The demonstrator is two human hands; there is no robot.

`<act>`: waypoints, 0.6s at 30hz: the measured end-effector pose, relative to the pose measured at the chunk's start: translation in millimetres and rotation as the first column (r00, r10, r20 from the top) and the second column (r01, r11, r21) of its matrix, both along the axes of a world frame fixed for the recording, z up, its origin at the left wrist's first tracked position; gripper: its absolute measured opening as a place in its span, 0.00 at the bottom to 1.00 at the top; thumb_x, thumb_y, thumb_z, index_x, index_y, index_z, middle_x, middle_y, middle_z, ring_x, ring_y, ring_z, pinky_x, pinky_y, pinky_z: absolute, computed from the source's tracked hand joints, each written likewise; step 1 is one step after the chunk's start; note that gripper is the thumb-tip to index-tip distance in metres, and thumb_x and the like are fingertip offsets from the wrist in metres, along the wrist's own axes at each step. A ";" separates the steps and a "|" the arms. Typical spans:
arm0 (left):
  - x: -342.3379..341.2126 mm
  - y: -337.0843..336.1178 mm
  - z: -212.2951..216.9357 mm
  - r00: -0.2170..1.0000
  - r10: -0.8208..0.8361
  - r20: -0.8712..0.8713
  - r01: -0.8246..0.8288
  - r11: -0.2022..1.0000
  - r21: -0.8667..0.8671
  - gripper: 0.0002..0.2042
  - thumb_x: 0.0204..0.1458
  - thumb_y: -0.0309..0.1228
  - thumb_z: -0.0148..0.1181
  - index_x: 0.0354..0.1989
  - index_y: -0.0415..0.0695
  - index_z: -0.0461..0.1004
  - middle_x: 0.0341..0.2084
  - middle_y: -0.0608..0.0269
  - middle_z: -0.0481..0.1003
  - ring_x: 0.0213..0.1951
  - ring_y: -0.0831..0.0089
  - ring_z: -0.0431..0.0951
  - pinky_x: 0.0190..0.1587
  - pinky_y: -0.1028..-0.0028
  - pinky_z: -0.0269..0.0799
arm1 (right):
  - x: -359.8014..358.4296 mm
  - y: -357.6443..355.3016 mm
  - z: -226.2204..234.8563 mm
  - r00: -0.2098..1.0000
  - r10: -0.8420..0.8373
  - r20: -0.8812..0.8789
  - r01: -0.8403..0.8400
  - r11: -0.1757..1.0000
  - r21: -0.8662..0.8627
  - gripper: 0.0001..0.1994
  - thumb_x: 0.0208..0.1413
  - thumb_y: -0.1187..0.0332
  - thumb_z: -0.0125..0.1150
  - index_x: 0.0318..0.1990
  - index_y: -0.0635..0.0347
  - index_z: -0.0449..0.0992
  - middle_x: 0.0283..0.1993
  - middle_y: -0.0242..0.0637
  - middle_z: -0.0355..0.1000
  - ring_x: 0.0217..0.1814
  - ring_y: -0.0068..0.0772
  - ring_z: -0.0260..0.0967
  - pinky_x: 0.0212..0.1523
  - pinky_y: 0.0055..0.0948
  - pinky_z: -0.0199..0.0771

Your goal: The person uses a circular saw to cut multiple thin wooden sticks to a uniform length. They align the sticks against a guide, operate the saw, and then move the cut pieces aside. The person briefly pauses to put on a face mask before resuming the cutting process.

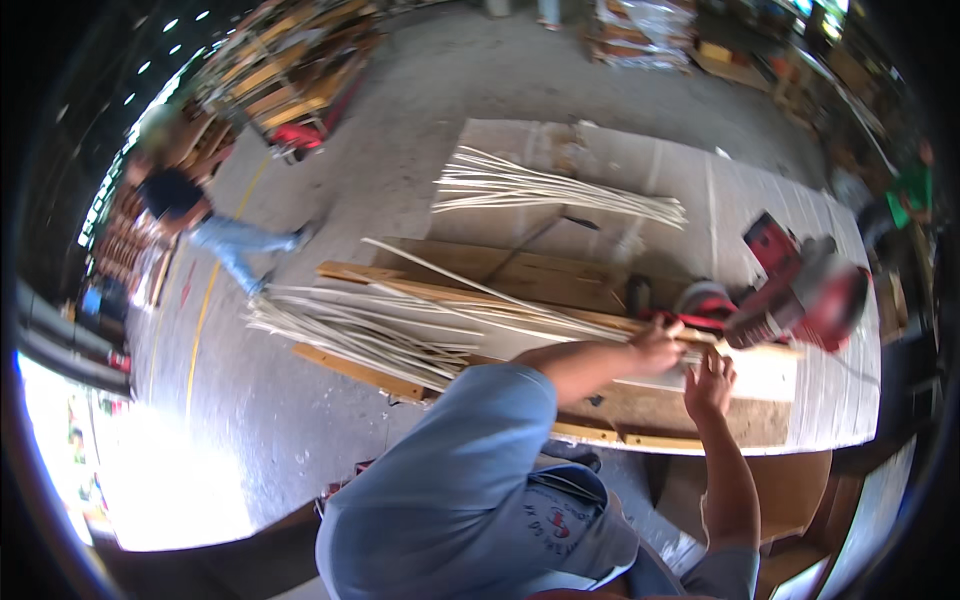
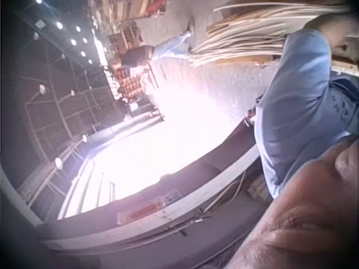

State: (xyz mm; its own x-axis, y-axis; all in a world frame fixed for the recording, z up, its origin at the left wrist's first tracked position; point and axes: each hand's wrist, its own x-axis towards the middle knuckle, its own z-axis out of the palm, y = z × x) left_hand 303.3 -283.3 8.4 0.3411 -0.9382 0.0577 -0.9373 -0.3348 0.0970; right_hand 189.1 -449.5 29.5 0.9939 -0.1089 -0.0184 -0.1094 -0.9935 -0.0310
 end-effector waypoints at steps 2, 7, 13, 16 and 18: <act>-2.9 13.4 -6.8 0.995 0.079 0.064 -0.068 0.985 -0.161 0.17 0.62 0.40 0.54 0.52 0.51 0.84 0.63 0.72 0.75 0.71 0.50 0.63 0.62 0.32 0.67 | 6.9 12.0 7.2 0.999 0.043 -0.009 -0.043 0.999 -0.005 0.30 0.64 0.57 0.62 0.71 0.61 0.66 0.73 0.40 0.63 0.74 0.56 0.55 0.71 0.55 0.58; -0.2 -2.3 11.7 0.999 -0.022 0.048 0.028 0.993 -0.111 0.13 0.59 0.36 0.57 0.44 0.51 0.87 0.60 0.64 0.76 0.67 0.56 0.69 0.57 0.38 0.72 | 2.7 -7.0 4.7 1.000 -0.025 -0.016 0.025 1.000 0.005 0.32 0.64 0.58 0.63 0.73 0.57 0.65 0.75 0.47 0.60 0.76 0.57 0.54 0.71 0.54 0.61; 1.0 3.1 -10.1 0.990 0.070 0.119 -0.041 0.972 -0.232 0.14 0.59 0.35 0.57 0.50 0.55 0.85 0.53 0.74 0.80 0.65 0.57 0.69 0.55 0.35 0.68 | 10.2 -3.7 -6.5 0.971 -0.052 0.234 -0.018 0.957 0.289 0.26 0.53 0.67 0.70 0.60 0.59 0.72 0.58 0.46 0.70 0.66 0.56 0.64 0.66 0.52 0.64; 13.5 9.0 -3.2 0.991 -0.012 0.136 0.024 0.996 -0.089 0.18 0.59 0.31 0.56 0.55 0.57 0.83 0.59 0.78 0.78 0.64 0.56 0.69 0.58 0.33 0.67 | 21.7 0.3 1.7 0.993 0.039 0.108 -0.046 0.997 0.064 0.21 0.54 0.63 0.69 0.55 0.60 0.77 0.58 0.44 0.71 0.65 0.52 0.66 0.64 0.47 0.68; 4.1 11.6 -4.1 0.989 -0.019 0.149 0.034 0.995 -0.097 0.20 0.58 0.29 0.55 0.59 0.57 0.81 0.63 0.79 0.76 0.63 0.56 0.69 0.59 0.35 0.67 | 10.0 -4.8 -5.0 0.987 -0.037 0.155 0.004 0.978 0.208 0.19 0.54 0.62 0.68 0.52 0.61 0.79 0.60 0.43 0.71 0.65 0.49 0.66 0.64 0.46 0.68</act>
State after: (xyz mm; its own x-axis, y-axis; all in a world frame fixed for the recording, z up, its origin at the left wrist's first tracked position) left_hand 307.4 -271.7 4.3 0.2972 -0.9340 0.1982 -0.9521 -0.3055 -0.0120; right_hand 199.2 -454.2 24.6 0.9838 -0.1391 0.1134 -0.1067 -0.9614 -0.2535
